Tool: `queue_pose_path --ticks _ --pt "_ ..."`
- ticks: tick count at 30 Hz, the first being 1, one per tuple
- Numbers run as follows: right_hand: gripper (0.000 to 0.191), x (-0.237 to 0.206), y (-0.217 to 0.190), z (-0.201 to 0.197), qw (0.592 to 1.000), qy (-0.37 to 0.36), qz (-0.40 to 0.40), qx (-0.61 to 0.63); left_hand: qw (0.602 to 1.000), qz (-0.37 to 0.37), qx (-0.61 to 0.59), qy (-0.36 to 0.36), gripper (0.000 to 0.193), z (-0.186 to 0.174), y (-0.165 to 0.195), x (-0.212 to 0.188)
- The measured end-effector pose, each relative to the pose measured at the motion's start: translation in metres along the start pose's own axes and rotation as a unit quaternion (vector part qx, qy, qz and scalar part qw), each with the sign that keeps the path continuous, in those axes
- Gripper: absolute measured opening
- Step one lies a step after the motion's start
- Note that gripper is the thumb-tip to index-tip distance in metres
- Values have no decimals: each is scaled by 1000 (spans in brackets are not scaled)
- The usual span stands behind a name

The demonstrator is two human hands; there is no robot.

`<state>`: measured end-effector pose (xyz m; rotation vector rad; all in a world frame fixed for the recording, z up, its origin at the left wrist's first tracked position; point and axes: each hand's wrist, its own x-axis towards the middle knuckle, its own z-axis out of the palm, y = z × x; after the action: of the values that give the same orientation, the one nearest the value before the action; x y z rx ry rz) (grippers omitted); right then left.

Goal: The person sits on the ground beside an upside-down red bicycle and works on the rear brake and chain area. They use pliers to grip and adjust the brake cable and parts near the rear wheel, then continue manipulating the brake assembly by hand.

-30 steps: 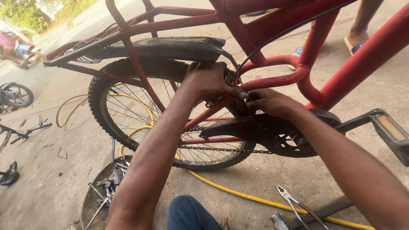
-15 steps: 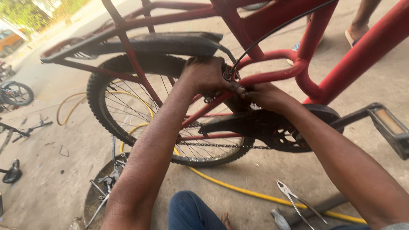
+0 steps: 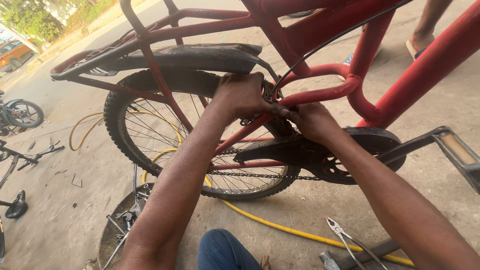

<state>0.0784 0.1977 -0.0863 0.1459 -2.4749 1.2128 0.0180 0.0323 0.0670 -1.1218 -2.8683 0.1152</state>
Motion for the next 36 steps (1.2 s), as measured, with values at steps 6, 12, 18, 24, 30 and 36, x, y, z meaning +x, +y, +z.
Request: queue_pose_path --ticks 6,12,18,24,30,36 --pt "27 5 7 -7 991 -66 84 85 981 160 -69 84 86 -12 -14 -2" --pt "28 5 12 0 997 -23 -34 58 990 123 -61 39 58 -3 -12 -6" --pt "19 17 28 -12 987 67 -8 -145 983 149 -53 93 67 1 -11 -4" --pt "22 25 38 -11 974 -102 99 174 985 130 -109 18 62 -3 -13 1" --pt "34 19 37 -7 969 -134 114 172 991 107 -56 63 59 0 -3 0" --pt "33 23 34 -19 947 -185 126 232 992 83 -90 8 57 0 -4 8"
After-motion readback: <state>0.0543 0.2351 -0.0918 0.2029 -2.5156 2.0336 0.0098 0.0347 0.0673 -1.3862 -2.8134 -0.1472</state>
